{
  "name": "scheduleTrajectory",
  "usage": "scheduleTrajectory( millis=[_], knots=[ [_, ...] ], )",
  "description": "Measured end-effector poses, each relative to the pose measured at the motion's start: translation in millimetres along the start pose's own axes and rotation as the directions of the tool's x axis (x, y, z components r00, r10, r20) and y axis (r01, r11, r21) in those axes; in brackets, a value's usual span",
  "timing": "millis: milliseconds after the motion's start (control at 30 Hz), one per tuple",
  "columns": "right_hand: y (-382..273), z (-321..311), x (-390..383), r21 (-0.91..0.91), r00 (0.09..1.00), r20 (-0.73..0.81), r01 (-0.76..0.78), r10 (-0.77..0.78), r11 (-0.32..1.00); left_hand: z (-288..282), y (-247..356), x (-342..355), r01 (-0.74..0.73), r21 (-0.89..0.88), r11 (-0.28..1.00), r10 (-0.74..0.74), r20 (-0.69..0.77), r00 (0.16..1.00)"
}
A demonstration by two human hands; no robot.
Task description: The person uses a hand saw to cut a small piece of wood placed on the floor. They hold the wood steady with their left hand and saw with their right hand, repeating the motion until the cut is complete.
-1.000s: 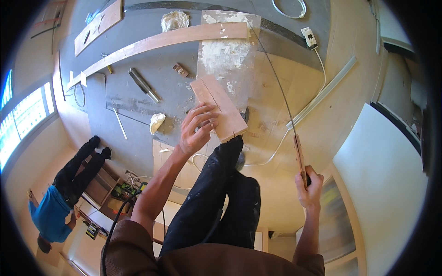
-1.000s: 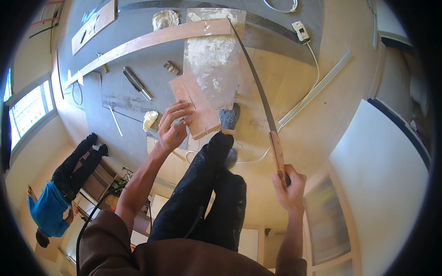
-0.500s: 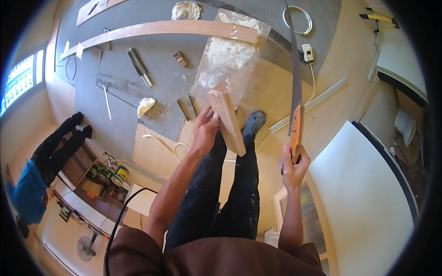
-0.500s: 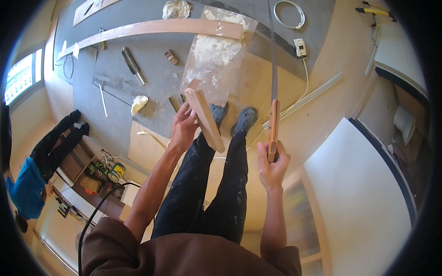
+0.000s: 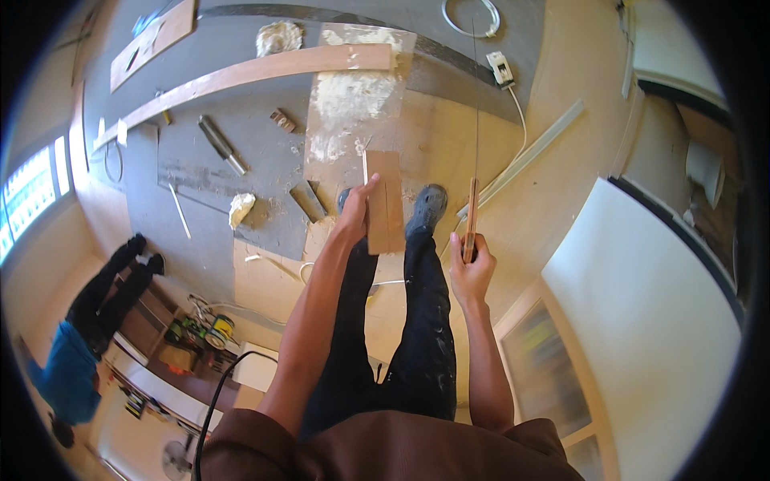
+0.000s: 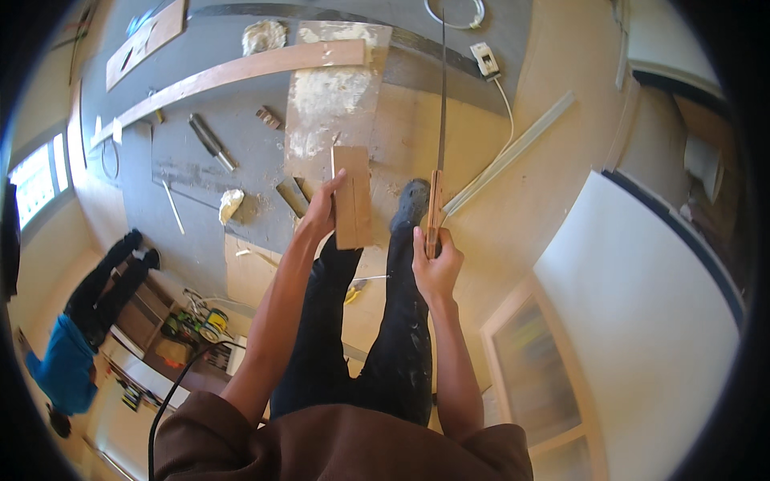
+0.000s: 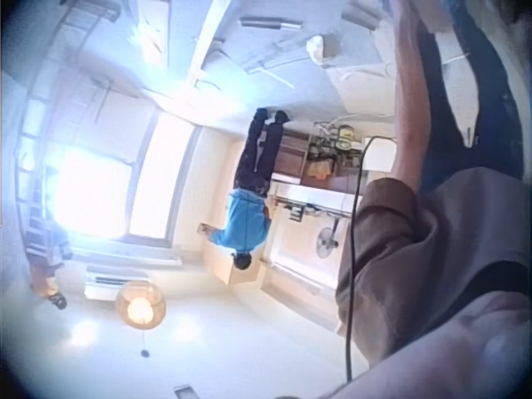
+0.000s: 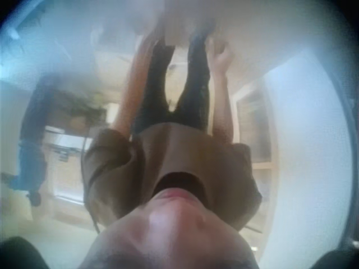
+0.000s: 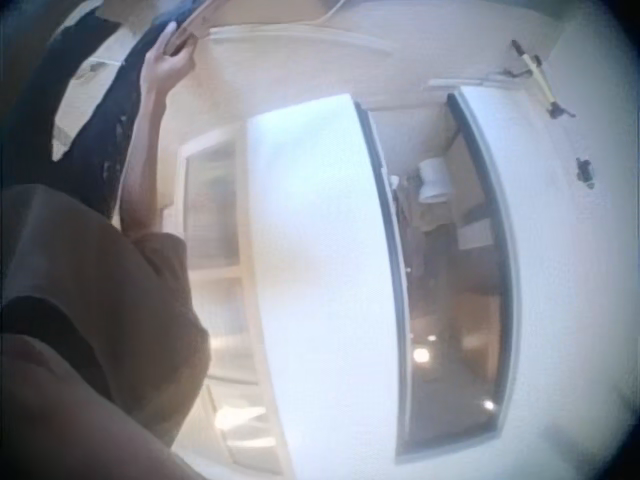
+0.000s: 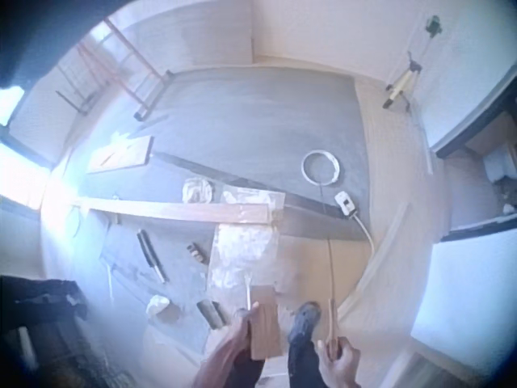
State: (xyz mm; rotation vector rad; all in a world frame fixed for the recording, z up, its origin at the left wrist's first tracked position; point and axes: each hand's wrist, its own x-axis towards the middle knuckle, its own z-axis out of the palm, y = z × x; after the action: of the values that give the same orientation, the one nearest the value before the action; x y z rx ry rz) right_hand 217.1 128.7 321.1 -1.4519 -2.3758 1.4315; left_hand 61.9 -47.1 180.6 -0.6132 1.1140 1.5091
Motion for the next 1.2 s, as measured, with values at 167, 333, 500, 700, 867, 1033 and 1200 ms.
scheduleTrajectory(
  millis=[167,333,500,700,867,1033,1200],
  knots=[
    [70,55,-2,0.079,0.979,-0.125,-0.153,0.162,0.985,-15,-7,107,-0.093,0.477,0.874,0.193,-0.164,0.967],
    [104,109,7,0.04,0.954,-0.193,-0.227,0.23,0.973,-22,1,164,-0.21,0.868,0.449,0.488,-0.041,0.872],
    [148,174,38,0.246,0.948,-0.221,-0.174,0.23,0.954,-34,16,192,-0.197,0.978,0.068,0.554,0.128,0.823],
    [168,211,65,0.089,0.955,-0.199,-0.208,0.222,0.974,-39,37,185,-0.232,0.961,0.151,0.497,0.129,0.858],
    [163,238,81,0.213,0.956,-0.192,-0.179,0.22,0.961,-34,52,178,-0.213,0.972,0.103,0.42,0.152,0.895],
    [170,260,65,0.113,0.959,-0.191,-0.191,0.21,0.975,-9,53,169,-0.205,0.974,0.092,0.32,0.166,0.933],
    [162,257,82,0.116,0.953,-0.158,-0.242,0.258,0.963,-4,69,177,-0.289,0.888,-0.357,0.227,0.383,0.895]
  ],
)
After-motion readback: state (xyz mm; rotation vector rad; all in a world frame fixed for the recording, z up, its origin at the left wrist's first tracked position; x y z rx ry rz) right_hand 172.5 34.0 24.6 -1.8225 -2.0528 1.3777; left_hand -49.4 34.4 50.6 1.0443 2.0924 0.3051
